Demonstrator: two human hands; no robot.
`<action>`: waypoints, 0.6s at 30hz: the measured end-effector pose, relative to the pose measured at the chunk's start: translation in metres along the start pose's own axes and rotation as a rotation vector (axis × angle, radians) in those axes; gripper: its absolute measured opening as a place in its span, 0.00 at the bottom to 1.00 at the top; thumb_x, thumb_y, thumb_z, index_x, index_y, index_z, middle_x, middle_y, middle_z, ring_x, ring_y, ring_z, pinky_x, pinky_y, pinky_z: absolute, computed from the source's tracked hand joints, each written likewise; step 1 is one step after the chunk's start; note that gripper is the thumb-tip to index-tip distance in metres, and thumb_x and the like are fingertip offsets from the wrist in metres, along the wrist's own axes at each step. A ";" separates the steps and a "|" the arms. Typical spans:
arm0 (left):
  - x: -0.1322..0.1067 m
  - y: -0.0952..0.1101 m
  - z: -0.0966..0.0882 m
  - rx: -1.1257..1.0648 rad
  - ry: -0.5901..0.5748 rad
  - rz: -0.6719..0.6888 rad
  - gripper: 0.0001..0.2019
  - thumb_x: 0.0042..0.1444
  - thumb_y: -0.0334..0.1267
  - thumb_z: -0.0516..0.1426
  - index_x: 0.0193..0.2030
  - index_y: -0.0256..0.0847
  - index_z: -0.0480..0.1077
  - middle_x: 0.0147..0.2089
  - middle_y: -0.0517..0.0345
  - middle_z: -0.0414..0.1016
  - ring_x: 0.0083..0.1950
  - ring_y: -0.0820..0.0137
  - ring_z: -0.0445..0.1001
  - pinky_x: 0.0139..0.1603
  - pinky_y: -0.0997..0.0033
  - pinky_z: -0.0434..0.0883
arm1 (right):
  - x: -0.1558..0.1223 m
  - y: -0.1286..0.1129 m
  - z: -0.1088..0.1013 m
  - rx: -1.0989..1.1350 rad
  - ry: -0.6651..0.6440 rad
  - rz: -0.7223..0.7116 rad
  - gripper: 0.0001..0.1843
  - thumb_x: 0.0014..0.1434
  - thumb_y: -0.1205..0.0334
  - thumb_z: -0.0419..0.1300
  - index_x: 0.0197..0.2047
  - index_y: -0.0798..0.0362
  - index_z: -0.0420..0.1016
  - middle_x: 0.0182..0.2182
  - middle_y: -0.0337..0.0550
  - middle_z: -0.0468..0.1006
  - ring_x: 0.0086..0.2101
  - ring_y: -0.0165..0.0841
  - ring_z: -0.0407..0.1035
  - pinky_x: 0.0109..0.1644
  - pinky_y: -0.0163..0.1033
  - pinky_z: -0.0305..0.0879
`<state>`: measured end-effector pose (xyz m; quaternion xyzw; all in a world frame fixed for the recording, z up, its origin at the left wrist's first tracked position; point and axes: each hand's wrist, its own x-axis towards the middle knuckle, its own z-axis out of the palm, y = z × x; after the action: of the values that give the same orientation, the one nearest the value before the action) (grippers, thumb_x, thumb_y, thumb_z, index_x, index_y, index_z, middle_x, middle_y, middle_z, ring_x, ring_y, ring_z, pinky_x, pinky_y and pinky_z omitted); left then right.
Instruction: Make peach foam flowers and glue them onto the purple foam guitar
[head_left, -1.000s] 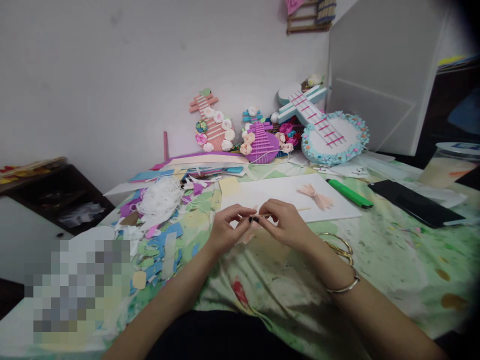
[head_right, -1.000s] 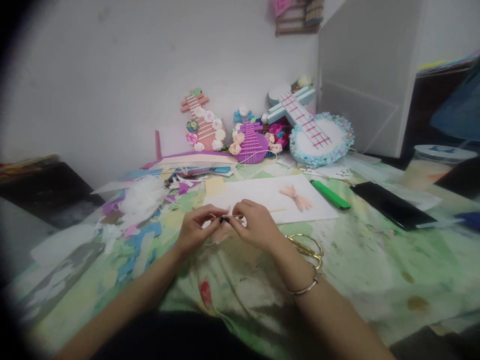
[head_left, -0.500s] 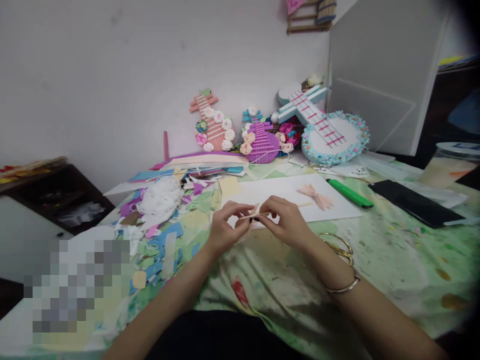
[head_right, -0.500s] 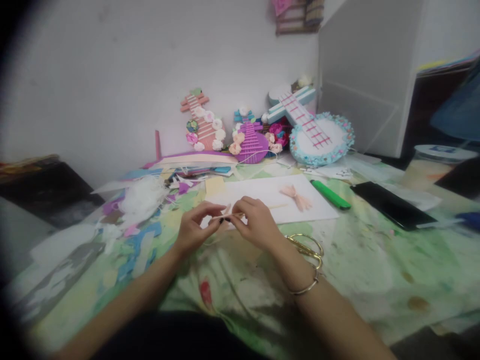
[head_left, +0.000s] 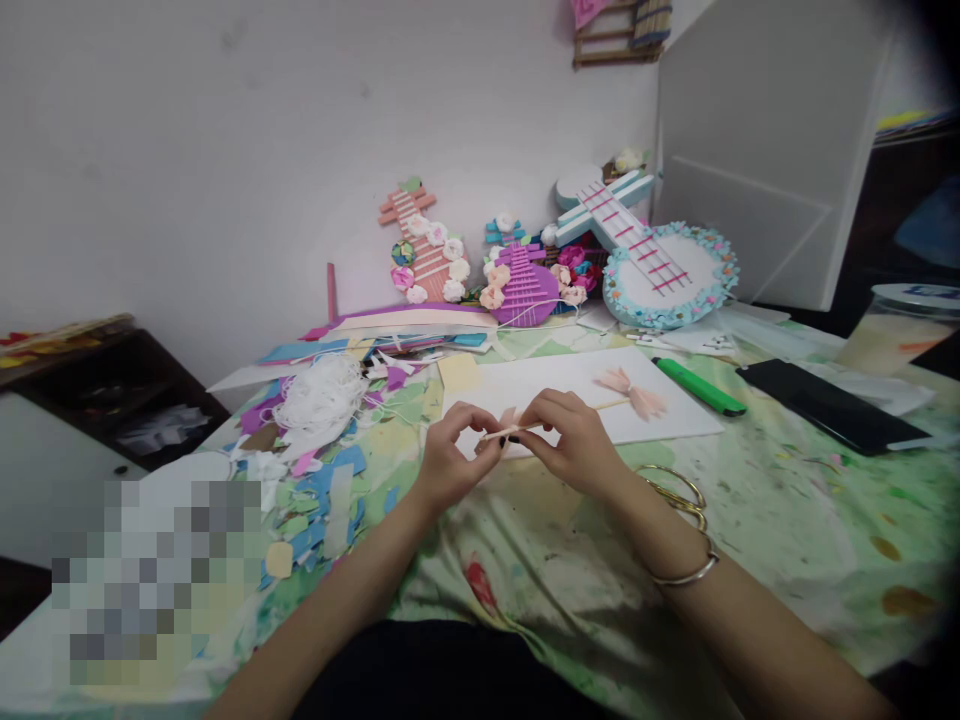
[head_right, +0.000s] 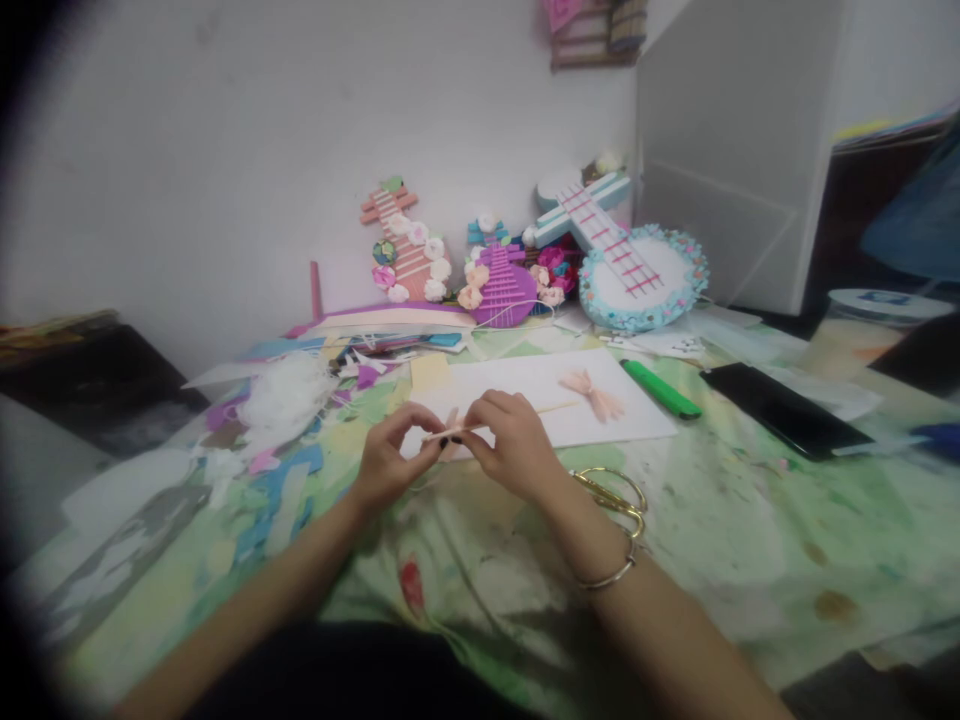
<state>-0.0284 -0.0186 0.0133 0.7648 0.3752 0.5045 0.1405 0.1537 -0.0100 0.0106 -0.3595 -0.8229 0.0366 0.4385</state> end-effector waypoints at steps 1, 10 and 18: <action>0.000 0.000 0.000 0.008 0.001 0.008 0.01 0.48 0.30 0.56 0.29 0.39 0.68 0.28 0.57 0.70 0.32 0.71 0.68 0.35 0.70 0.66 | 0.000 0.000 0.000 -0.002 0.000 -0.003 0.07 0.58 0.61 0.58 0.30 0.53 0.67 0.29 0.42 0.72 0.32 0.32 0.63 0.37 0.38 0.54; 0.001 0.001 0.000 0.010 0.013 0.025 0.02 0.47 0.29 0.56 0.29 0.39 0.69 0.27 0.58 0.69 0.32 0.71 0.67 0.34 0.70 0.65 | 0.000 0.000 -0.001 0.013 -0.030 -0.018 0.07 0.57 0.60 0.59 0.32 0.53 0.66 0.31 0.42 0.72 0.35 0.33 0.65 0.39 0.39 0.54; 0.000 -0.004 0.000 0.027 0.004 0.105 0.06 0.45 0.25 0.56 0.29 0.39 0.70 0.28 0.57 0.69 0.34 0.69 0.67 0.37 0.68 0.66 | 0.003 -0.003 -0.003 0.017 -0.100 0.080 0.10 0.62 0.64 0.53 0.30 0.53 0.70 0.28 0.40 0.71 0.33 0.30 0.64 0.38 0.38 0.50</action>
<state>-0.0298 -0.0164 0.0106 0.7843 0.3415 0.5076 0.1029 0.1534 -0.0117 0.0156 -0.3860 -0.8284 0.0789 0.3982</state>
